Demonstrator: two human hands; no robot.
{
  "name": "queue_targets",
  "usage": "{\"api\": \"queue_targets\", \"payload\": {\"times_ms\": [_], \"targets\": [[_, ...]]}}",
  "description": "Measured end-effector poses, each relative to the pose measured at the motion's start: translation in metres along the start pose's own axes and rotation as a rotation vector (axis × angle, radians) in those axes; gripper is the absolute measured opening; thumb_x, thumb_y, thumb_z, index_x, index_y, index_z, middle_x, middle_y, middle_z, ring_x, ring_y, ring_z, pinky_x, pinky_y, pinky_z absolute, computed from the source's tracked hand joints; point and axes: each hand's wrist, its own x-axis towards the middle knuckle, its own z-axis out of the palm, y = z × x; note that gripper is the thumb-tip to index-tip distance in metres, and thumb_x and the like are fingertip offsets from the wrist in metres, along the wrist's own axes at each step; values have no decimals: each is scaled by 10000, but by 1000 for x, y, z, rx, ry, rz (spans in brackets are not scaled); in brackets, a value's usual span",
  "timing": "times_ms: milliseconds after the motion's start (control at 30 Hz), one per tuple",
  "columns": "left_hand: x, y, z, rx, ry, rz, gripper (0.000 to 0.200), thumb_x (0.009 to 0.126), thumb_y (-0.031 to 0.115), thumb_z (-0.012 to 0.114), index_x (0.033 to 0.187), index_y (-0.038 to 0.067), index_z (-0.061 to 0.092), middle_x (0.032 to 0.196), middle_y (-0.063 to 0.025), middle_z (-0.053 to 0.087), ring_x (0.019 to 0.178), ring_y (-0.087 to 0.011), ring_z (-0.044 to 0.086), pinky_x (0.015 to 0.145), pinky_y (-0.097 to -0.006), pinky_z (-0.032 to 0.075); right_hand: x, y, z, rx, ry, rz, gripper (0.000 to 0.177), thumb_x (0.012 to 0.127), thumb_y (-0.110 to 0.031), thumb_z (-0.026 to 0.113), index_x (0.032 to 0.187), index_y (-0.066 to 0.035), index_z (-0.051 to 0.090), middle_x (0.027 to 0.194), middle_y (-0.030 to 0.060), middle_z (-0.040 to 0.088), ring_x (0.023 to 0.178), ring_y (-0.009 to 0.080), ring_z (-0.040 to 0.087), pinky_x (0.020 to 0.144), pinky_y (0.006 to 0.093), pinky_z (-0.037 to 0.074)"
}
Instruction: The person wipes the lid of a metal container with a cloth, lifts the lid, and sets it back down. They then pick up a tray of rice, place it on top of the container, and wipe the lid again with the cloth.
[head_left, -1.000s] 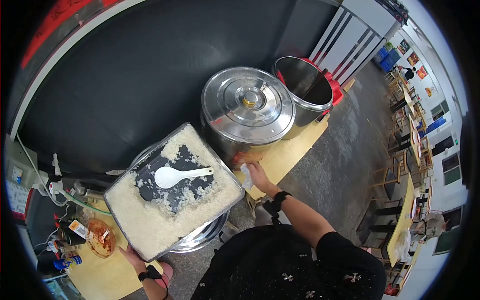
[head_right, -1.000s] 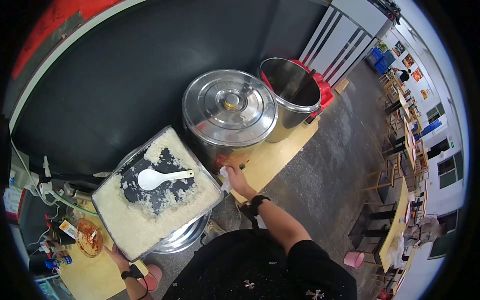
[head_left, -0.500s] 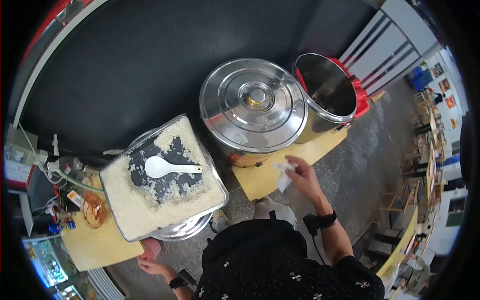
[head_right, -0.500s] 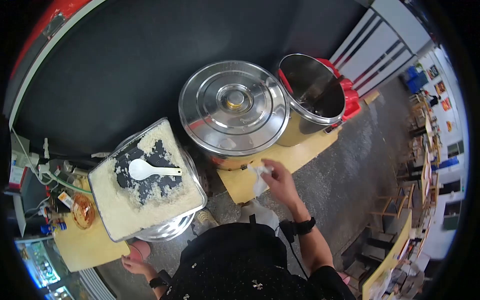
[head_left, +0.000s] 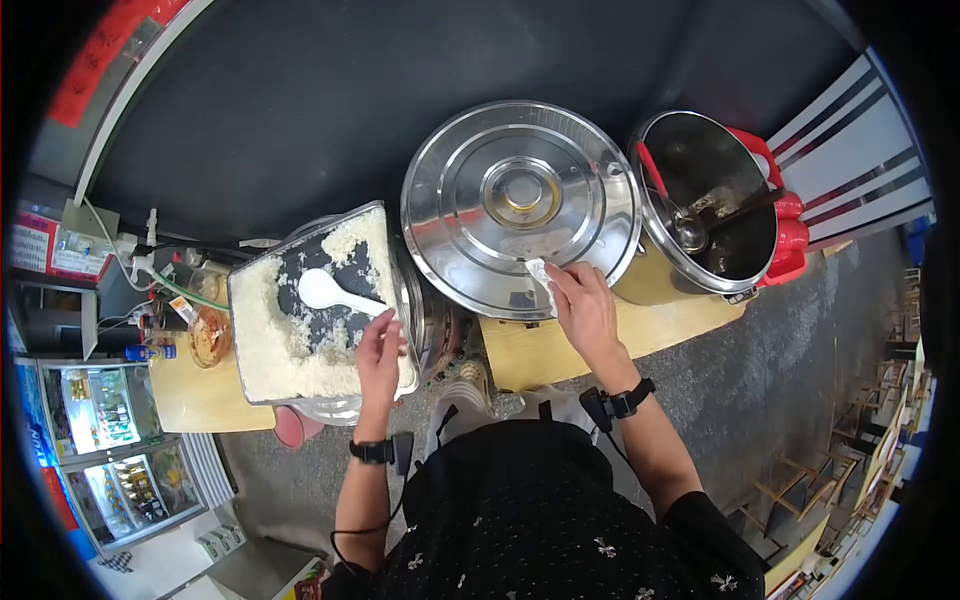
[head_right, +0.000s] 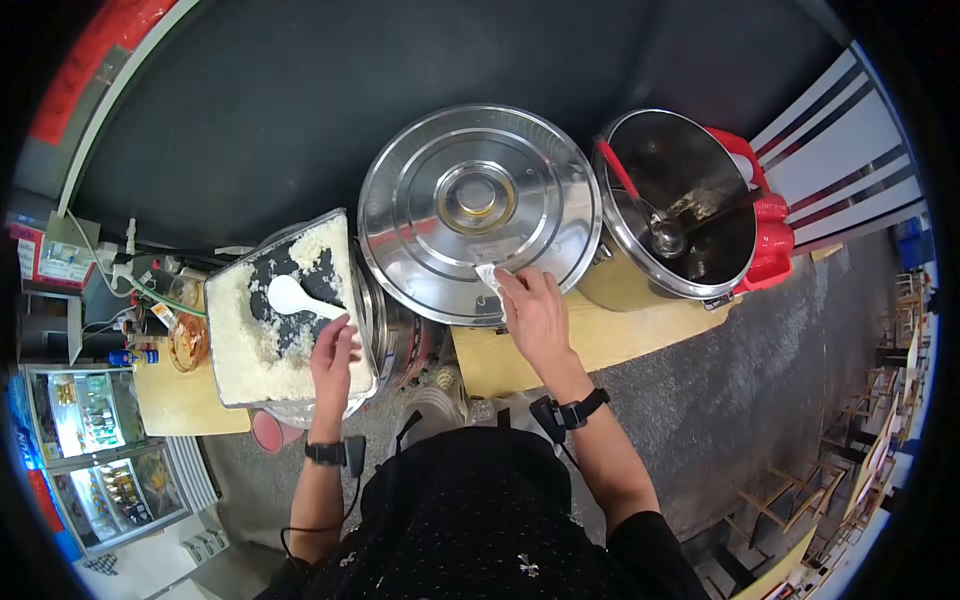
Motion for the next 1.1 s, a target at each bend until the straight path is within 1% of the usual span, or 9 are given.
{"api": "queue_targets", "payload": {"times_ms": [167, 267, 300, 367, 433, 500, 600, 833, 1100], "targets": [[67, 0, 37, -2, 0, -59, 579, 1065, 263, 725, 1539, -5, 526, 1280, -94, 681, 994, -134, 672, 863, -274, 550, 11, 1, -9, 59, -86, 25, 309, 918, -40, 748, 1225, -57, 768, 1015, 155, 692, 911, 392, 664, 816, 495, 558], [94, 1, 48, -65, -112, -144, 802, 982, 258, 835, 1610, -6, 411, 1412, -184, 599, 1169, -194, 619, 1007, -322, 515, 24, 4, -9, -10, -51, 38, 257, 929, -51, 753, 1183, -14, 763, 1005, 187, 716, 902, 407, 698, 799, 480, 569], [96, -3, 48, -78, -124, -153, 802, 982, 258, 835, 1610, -6, 411, 1412, -184, 599, 1169, -194, 619, 1007, -322, 515, 31, 6, -3, -20, -23, 110, 232, 930, -66, 746, 1156, -10, 757, 1033, 193, 722, 926, 421, 700, 818, 494, 571], [106, -12, 48, -15, -115, -100, 772, 968, 294, 843, 1589, 23, 472, 1382, -99, 671, 1070, -142, 640, 822, -294, 521, 46, 3, 9, -46, 6, 178, 210, 932, -80, 739, 1128, -7, 750, 1060, 198, 728, 950, 434, 701, 836, 508, 572], [109, -19, 46, -47, -108, -163, 770, 947, 239, 867, 1578, 29, 481, 1377, -99, 659, 1102, -144, 630, 866, -296, 527, 54, -7, 25, -38, -19, 137, 191, 937, -97, 737, 1110, -16, 734, 1053, 195, 722, 943, 431, 701, 834, 507, 575], [114, -22, 47, -203, -218, -162, 822, 930, 158, 877, 1594, -5, 420, 1424, -174, 584, 1173, -191, 622, 1024, -331, 536, 55, -19, 37, -57, -48, 84, 217, 936, -99, 734, 1143, -33, 724, 1043, 185, 713, 948, 425, 700, 831, 510, 577], [115, -19, 47, -258, -226, -194, 858, 917, 129, 884, 1601, -23, 388, 1431, -180, 572, 1116, -178, 644, 981, -315, 560, 43, -51, 35, -94, -208, 26, 238, 934, -85, 716, 1170, -58, 724, 1040, 169, 702, 986, 408, 690, 847, 505, 579], [115, -22, 49, -299, -249, -192, 945, 897, 175, 908, 1628, -29, 343, 1499, -197, 528, 1046, -144, 639, 942, -307, 578, 56, -35, 5, -76, -370, 11, 223, 936, -57, 702, 1156, -62, 734, 1052, 145, 726, 944, 403, 695, 817, 485, 587], [109, -11, 50, -284, -216, -168, 860, 921, 165, 880, 1595, -38, 387, 1445, -180, 577, 1014, -129, 635, 907, -300, 585, 156, -62, 107, -85, -394, -224, 162, 940, -90, 722, 1093, -65, 766, 997, 182, 740, 889, 413, 723, 779, 490, 583]]}}
